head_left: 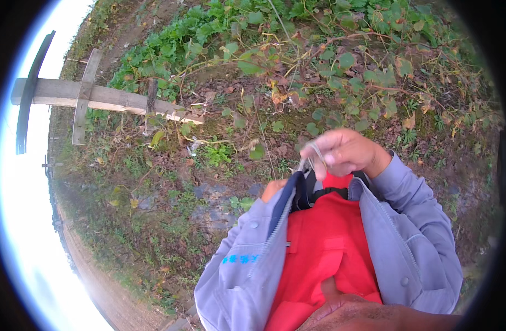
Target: The person ties small white strings around plant stems and secures them to wooden stakes in a vineyard. They repeatedly pull, wrap, and knot the strings to fasten the plants to the support structure.
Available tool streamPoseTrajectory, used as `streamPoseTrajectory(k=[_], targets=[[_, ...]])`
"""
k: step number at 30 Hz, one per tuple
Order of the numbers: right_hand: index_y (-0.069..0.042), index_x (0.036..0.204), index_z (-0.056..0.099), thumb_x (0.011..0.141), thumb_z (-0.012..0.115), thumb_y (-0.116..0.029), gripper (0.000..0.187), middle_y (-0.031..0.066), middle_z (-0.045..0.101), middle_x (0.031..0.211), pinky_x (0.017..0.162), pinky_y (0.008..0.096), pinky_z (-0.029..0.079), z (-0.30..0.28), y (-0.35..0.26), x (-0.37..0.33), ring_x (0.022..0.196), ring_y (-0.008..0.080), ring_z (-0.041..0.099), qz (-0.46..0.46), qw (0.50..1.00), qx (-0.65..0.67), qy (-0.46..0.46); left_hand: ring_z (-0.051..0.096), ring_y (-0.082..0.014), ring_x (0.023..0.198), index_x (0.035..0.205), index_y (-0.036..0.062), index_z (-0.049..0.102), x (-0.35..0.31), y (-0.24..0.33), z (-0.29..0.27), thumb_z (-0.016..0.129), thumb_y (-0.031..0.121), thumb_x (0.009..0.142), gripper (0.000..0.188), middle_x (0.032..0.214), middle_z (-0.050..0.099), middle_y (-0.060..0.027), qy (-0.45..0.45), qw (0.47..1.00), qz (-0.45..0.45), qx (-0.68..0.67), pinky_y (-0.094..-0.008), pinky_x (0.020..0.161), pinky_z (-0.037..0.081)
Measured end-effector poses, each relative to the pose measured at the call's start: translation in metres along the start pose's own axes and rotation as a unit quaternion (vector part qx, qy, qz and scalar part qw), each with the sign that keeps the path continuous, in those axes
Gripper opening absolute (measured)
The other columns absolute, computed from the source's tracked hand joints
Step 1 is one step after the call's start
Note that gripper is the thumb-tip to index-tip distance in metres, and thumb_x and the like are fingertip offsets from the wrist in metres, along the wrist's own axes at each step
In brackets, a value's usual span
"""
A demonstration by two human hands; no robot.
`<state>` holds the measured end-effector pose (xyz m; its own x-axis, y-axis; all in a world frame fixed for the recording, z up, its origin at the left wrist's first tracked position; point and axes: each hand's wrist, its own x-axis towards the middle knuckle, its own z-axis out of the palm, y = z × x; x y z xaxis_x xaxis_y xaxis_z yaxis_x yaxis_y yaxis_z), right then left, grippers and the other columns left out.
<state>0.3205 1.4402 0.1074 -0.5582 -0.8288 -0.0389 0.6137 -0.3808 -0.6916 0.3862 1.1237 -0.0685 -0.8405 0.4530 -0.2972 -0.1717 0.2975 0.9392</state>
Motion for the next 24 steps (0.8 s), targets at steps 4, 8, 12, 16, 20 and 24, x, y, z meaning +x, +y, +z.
streamPoseTrajectory(k=[4,8,12,16,20,24], targets=[[0.0,0.147,0.051,0.104,0.053,-0.01,0.044,0.0134,0.074,0.114,0.047,0.0244,0.046,0.004,-0.017,0.034,0.05,0.0066,0.053,-0.141,0.979,0.018,0.147,0.072,-0.031,0.08,0.099,0.0039,0.072,-0.035,0.052,-0.021,0.061,0.025,0.102,0.024,0.086,0.071,-0.0173,0.024,0.995,0.021,0.093,-0.0378,0.074,0.056],[0.002,0.139,0.059,0.104,0.052,-0.009,0.037,0.0082,0.075,0.115,0.07,0.0364,0.055,-0.027,-0.014,0.066,0.079,0.0183,0.067,-0.119,0.787,-0.544,0.266,0.073,-0.0313,0.086,0.103,0.0027,0.074,-0.029,0.133,-0.038,0.062,0.018,0.101,0.02,0.093,0.073,-0.0176,0.055,0.964,0.146,0.217,-0.037,0.078,0.058],[0.0,0.136,0.063,0.103,0.054,-0.009,0.036,0.0061,0.077,0.109,0.079,0.0368,0.055,-0.03,-0.014,0.037,0.093,0.0182,0.069,0.048,0.832,-0.55,-0.049,0.074,-0.0334,0.09,0.104,0.0011,0.074,-0.008,0.177,-0.054,0.062,0.015,0.101,0.019,0.1,0.075,-0.0178,0.208,0.919,0.225,0.247,-0.0389,0.082,0.058],[-0.002,0.141,0.061,0.101,0.058,-0.01,0.04,0.0106,0.076,0.111,0.051,0.0208,0.044,0.004,-0.024,0.003,0.055,0.0043,0.053,0.06,0.977,-0.196,-0.053,0.072,-0.032,0.088,0.106,-0.0002,0.073,0.04,0.174,-0.049,0.06,0.018,0.104,0.022,0.098,0.074,-0.0178,0.181,0.951,0.212,0.136,-0.0356,0.083,0.057],[-0.003,0.147,0.055,0.104,0.052,-0.009,0.043,0.009,0.074,0.121,0.051,0.0246,0.047,-0.002,-0.024,0.027,0.055,0.0075,0.056,-0.203,0.905,-0.292,0.235,0.072,-0.0345,0.083,0.105,0.0046,0.074,0.061,0.158,-0.012,0.064,0.022,0.1,0.02,0.094,0.074,-0.0164,0.068,0.912,0.291,0.281,-0.042,0.073,0.059],[-0.001,0.139,0.061,0.101,0.053,-0.008,0.039,0.0082,0.076,0.115,0.07,0.0398,0.054,-0.04,-0.025,0.023,0.075,0.0227,0.068,-0.031,0.662,-0.734,0.145,0.072,-0.0343,0.078,0.102,0.0042,0.073,0.051,0.176,-0.008,0.068,0.017,0.096,0.015,0.089,0.073,-0.0158,-0.03,0.886,0.292,0.36,-0.0454,0.07,0.059]])
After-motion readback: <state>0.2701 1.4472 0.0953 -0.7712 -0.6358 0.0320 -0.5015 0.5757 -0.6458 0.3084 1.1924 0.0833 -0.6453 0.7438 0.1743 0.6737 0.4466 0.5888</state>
